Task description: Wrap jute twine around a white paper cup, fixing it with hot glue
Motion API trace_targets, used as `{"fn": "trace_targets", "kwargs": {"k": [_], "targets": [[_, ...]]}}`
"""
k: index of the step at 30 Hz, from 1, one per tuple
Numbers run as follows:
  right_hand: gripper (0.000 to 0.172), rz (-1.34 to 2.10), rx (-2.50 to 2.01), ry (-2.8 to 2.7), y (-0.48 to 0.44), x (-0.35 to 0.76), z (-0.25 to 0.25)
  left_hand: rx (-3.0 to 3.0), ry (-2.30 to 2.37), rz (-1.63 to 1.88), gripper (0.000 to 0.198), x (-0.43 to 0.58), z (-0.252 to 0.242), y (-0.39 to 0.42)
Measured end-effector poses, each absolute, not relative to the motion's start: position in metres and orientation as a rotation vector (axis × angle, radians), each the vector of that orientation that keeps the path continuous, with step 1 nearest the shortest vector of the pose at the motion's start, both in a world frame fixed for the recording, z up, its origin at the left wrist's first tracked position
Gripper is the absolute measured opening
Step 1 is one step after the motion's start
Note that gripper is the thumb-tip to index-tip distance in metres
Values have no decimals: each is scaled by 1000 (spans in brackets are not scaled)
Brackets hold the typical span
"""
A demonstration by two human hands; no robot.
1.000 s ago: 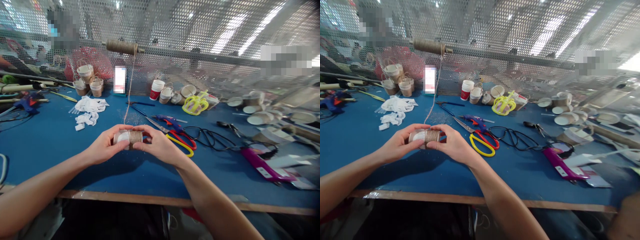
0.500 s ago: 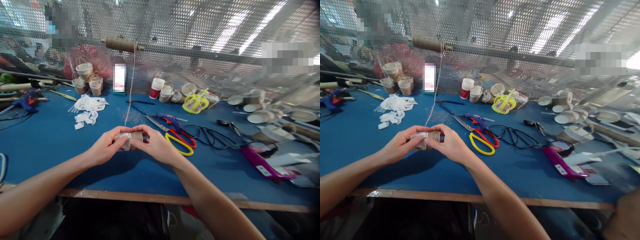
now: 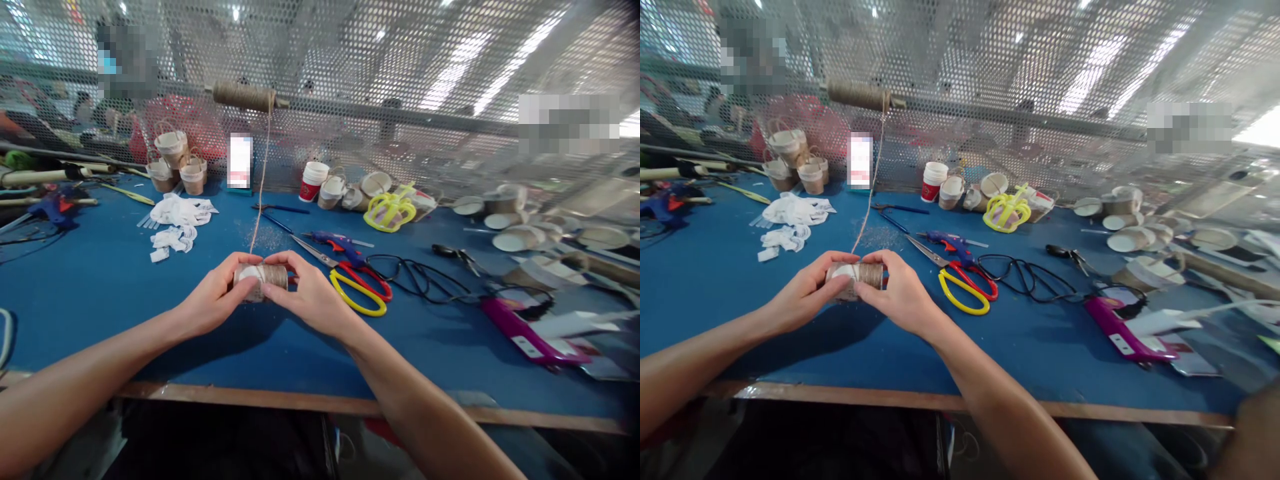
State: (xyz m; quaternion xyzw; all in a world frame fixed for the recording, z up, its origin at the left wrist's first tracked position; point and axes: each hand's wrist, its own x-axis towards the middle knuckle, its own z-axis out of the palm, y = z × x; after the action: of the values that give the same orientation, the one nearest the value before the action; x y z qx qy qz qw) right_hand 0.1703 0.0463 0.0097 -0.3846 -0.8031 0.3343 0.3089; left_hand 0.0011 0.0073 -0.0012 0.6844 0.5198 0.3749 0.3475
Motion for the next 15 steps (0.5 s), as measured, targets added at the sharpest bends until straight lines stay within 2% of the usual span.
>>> {"fn": "trace_targets", "kwargs": {"k": [4,8,12,15], "targets": [[31,781,-985,-2144,44,168,8,1753,1352,998,31,1,-2,9],[34,823,-1034,-2122,56,174,11,1808,1389,945,31,1,-4,11],[30,465,-1593,-1926,95,202,23,1940,1395,828,30,1,-5,12],[27,341,-1853,-1816,129,231,26,1998,1394,781,28,1,-4,12]]}}
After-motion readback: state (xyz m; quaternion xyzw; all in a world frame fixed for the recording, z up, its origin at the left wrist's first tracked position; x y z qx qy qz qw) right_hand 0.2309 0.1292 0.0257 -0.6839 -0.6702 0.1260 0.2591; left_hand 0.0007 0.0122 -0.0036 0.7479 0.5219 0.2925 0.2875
